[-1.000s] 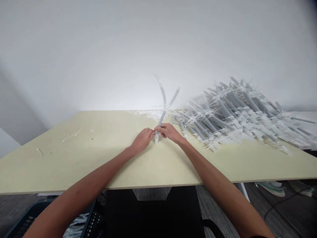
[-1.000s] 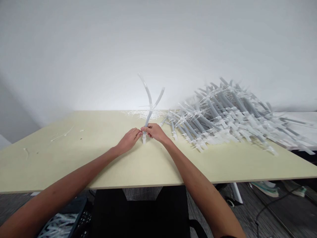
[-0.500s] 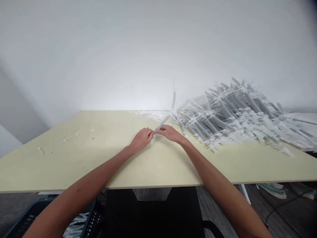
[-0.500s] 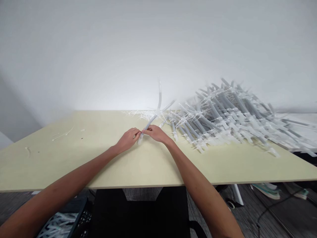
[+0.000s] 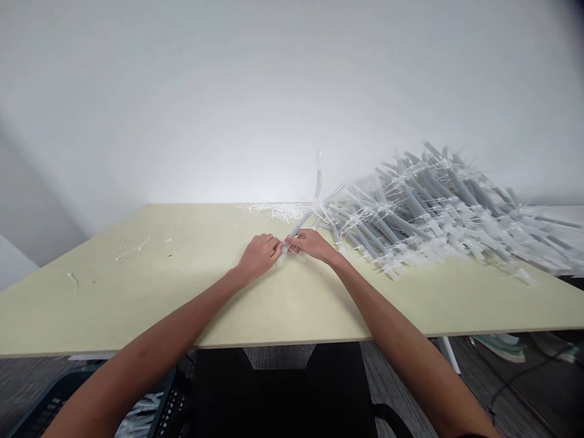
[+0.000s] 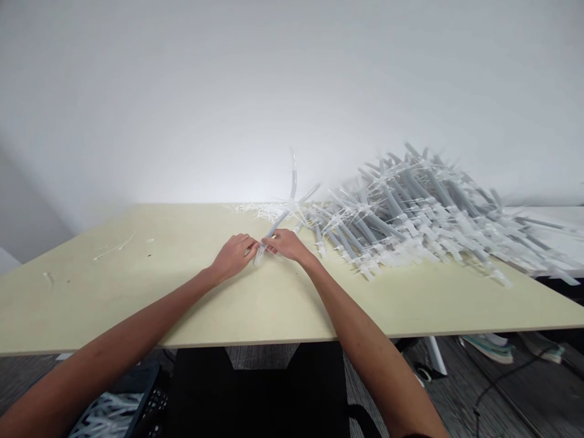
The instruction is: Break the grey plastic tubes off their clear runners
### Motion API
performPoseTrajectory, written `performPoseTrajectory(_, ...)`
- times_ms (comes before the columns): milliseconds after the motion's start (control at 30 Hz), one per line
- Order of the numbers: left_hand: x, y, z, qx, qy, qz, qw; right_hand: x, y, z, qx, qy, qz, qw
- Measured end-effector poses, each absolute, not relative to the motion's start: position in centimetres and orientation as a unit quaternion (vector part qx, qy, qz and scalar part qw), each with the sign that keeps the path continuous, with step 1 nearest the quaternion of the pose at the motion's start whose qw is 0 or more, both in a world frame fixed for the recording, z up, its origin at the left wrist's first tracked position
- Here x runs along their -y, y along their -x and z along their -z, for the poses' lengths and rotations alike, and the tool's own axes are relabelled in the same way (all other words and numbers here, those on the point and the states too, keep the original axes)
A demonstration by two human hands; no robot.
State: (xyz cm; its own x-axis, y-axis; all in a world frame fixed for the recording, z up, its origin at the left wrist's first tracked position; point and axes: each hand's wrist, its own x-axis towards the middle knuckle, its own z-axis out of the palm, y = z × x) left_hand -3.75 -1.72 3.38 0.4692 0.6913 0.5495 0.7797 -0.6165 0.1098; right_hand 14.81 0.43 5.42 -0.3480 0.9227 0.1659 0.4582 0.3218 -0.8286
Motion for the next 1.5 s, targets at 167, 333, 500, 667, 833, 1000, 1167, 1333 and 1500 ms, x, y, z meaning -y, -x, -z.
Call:
performPoseTrajectory(167, 2.6, 3.4, -3.6, 0.418, 0.866, 0.266, 0.065, -0.6, -14.6, -5.2, 0.725, 0.473, -0.352, 0.355)
performPoseTrajectory(333, 2.9, 2.9, -3.7, 0.443, 0.858, 0.26, 0.031, -0.6, -14.2, -4.9, 0.731, 0.489, -0.294, 0.374)
performPoseTrajectory(500, 2.6, 2.9, -3.5, 0.457, 0.845, 0.278, 0.006, -0.3, -13.7, -4.9, 0.736, 0.507, -0.251, 0.371)
performPoseTrajectory(667, 1.9, 3.7, -3.4, 0.418, 0.864, 0.281, -0.016, -0.1, -13.8, -5.0, 0.743, 0.511, -0.229, 0.367)
performPoseTrajectory(833, 1.2, 4.0, -3.3, 0.396, 0.87, 0.288, -0.064, -0.1, -13.8, -5.0, 0.741, 0.521, -0.207, 0.37)
performPoseTrajectory(1000, 0.8, 4.0, -2.8, 0.406, 0.843, 0.318, -0.152, -0.2, -13.8, -4.8, 0.745, 0.516, -0.214, 0.365)
performPoseTrajectory(1167, 0.6, 4.1, -2.5, 0.42, 0.815, 0.34, -0.21, -0.3, -13.9, -4.7, 0.746, 0.509, -0.228, 0.365)
performPoseTrajectory(1333, 0.6, 4.0, -2.7, 0.424, 0.795, 0.35, -0.257, 0.0, -13.3, -4.6, 0.698, 0.466, -0.37, 0.399)
performPoseTrajectory(1500, 0.2, 4.0, -2.5, 0.446, 0.782, 0.345, -0.264, 0.5, -13.1, -4.9, 0.663, 0.418, -0.481, 0.392)
